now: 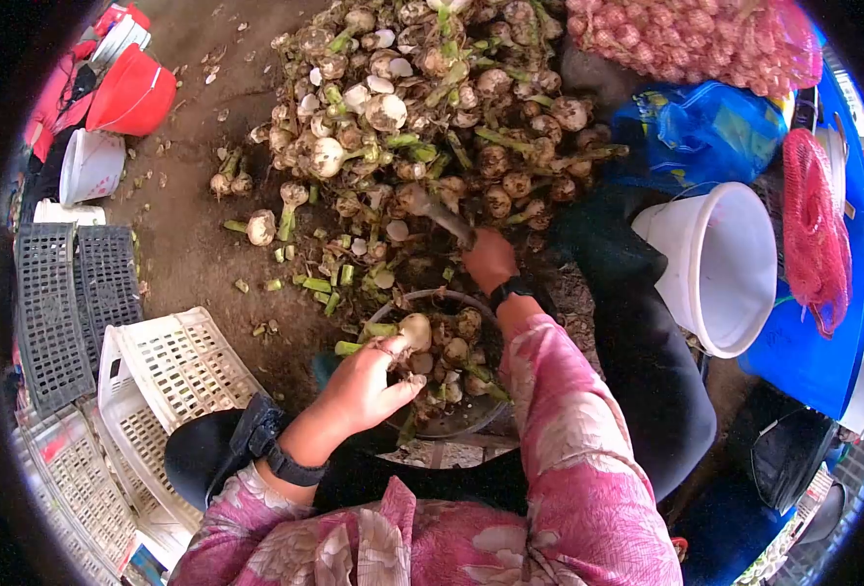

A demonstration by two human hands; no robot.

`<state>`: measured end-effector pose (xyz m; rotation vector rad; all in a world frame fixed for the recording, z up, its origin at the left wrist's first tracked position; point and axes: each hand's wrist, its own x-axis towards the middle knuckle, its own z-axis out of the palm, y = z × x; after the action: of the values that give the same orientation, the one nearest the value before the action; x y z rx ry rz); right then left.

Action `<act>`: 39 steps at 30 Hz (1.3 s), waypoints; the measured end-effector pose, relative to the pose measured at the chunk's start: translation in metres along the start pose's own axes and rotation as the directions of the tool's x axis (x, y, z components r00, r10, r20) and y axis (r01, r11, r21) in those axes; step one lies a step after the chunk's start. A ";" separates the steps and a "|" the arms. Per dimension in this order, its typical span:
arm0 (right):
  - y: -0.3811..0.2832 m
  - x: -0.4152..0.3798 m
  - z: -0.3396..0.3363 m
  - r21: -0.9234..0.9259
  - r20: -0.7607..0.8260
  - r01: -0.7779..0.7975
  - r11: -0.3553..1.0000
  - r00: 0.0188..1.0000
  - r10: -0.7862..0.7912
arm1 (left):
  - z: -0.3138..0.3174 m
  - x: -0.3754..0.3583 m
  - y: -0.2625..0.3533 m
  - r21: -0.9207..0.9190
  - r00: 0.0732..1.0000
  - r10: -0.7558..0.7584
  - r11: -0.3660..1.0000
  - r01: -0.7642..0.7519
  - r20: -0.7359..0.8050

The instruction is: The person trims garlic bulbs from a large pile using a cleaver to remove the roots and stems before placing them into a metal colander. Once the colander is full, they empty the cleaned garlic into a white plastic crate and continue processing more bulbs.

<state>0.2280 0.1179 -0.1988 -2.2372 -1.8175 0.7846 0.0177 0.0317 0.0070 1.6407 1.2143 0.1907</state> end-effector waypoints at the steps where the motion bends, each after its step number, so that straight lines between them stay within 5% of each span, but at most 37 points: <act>1: -0.011 -0.004 -0.011 0.065 -0.001 -0.041 0.997 0.999 0.042 | -0.004 0.001 0.001 -0.018 0.999 -0.048 0.999 0.048 0.004; 4: -0.046 -0.012 -0.057 0.244 -0.093 -0.027 0.969 0.994 0.051 | -0.011 0.007 -0.007 -0.032 0.953 0.068 0.996 -0.081 -0.294; 5: -0.068 -0.016 -0.082 0.407 0.029 -0.133 0.904 0.991 0.133 | -0.013 0.011 -0.015 -0.048 0.892 0.149 0.981 -0.187 -0.427; 8: -0.130 -0.061 -0.152 0.813 0.260 -0.189 0.552 0.964 -0.054 | -0.038 0.005 0.000 0.189 0.675 0.344 0.937 -0.295 -0.652; 10: -0.169 -0.105 -0.186 0.922 0.252 -0.161 0.352 0.940 -0.229 | -0.054 -0.007 0.012 0.240 0.714 0.418 0.908 -0.343 -0.562; 13: -0.179 -0.141 -0.185 0.849 0.053 0.053 0.525 0.981 -0.186 | -0.053 -0.024 0.019 -0.237 0.783 0.303 0.839 -0.490 -0.544; 15: -0.183 -0.170 -0.195 0.845 0.039 0.061 0.532 0.984 -0.175 | -0.053 -0.042 0.036 -0.461 0.818 0.289 0.711 -0.531 -0.497; 16: -0.186 -0.182 -0.197 0.853 -0.022 0.122 0.508 0.980 -0.197 | -0.055 -0.041 0.030 -0.284 0.749 0.471 0.723 -0.630 -0.466; 19: -0.187 -0.209 -0.197 0.885 -0.102 0.178 0.429 0.976 -0.193 | -0.051 -0.060 0.037 -0.374 0.825 0.439 0.742 -0.556 -0.357; 21: -0.179 -0.218 -0.202 0.820 -0.143 0.183 0.543 0.983 -0.116 | -0.049 -0.073 0.043 -0.462 0.850 0.385 0.718 -0.520 -0.359; 22: -0.173 -0.219 -0.206 0.782 -0.167 0.183 0.596 0.983 -0.083 | -0.046 -0.079 0.052 -0.649 0.862 0.258 0.574 -0.499 -0.436; 24: -0.151 -0.216 -0.201 0.344 -0.426 0.295 0.891 0.895 -0.132 | -0.049 -0.087 0.050 -0.627 0.802 0.270 0.510 -0.588 -0.533; 27: -0.145 -0.236 -0.197 -0.030 -0.383 0.415 0.909 0.836 -0.394 | -0.049 -0.097 0.050 -0.487 0.792 0.311 0.653 -0.580 -0.525; 28: -0.149 -0.244 -0.195 -0.077 -0.333 0.481 0.874 0.813 -0.477 | -0.054 -0.095 0.048 -0.261 0.704 0.495 0.691 -0.674 -0.510; 29: -0.155 -0.250 -0.195 -0.090 -0.350 0.554 0.828 0.760 -0.547 | -0.048 -0.090 0.036 -0.225 0.671 0.519 0.677 -0.701 -0.530; 30: -0.160 -0.254 -0.195 -0.106 -0.364 0.625 0.774 0.700 -0.615 | -0.040 -0.095 0.043 -0.686 0.799 0.342 0.410 -0.601 -0.495; 31: -0.164 -0.256 -0.196 -0.138 -0.352 0.651 0.746 0.672 -0.652 | -0.032 -0.101 0.050 -0.900 0.887 0.150 -0.058 -0.432 -0.436; 33: -0.170 -0.257 -0.195 -0.134 -0.304 0.677 0.724 0.667 -0.680 | -0.043 -0.101 0.049 -0.558 0.831 0.225 0.649 -0.518 -0.509; 34: -0.173 -0.259 -0.196 -0.096 -0.305 0.691 0.716 0.664 -0.682 | -0.046 -0.101 0.048 -0.226 0.810 0.282 0.867 -0.445 -0.514; 37: -0.172 -0.252 -0.198 -0.099 -0.296 0.725 0.682 0.633 -0.716 | -0.042 -0.101 0.048 -0.434 0.809 0.214 0.754 -0.493 -0.548; 39: -0.156 -0.230 -0.186 -0.098 -0.311 0.640 0.762 0.707 -0.635 | -0.041 -0.100 0.048 -0.668 0.840 0.199 0.525 -0.527 -0.505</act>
<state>0.1538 -0.0232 0.0950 -1.4110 -2.1665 0.2621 -0.0264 -0.0174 0.1054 1.0272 0.7979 1.2086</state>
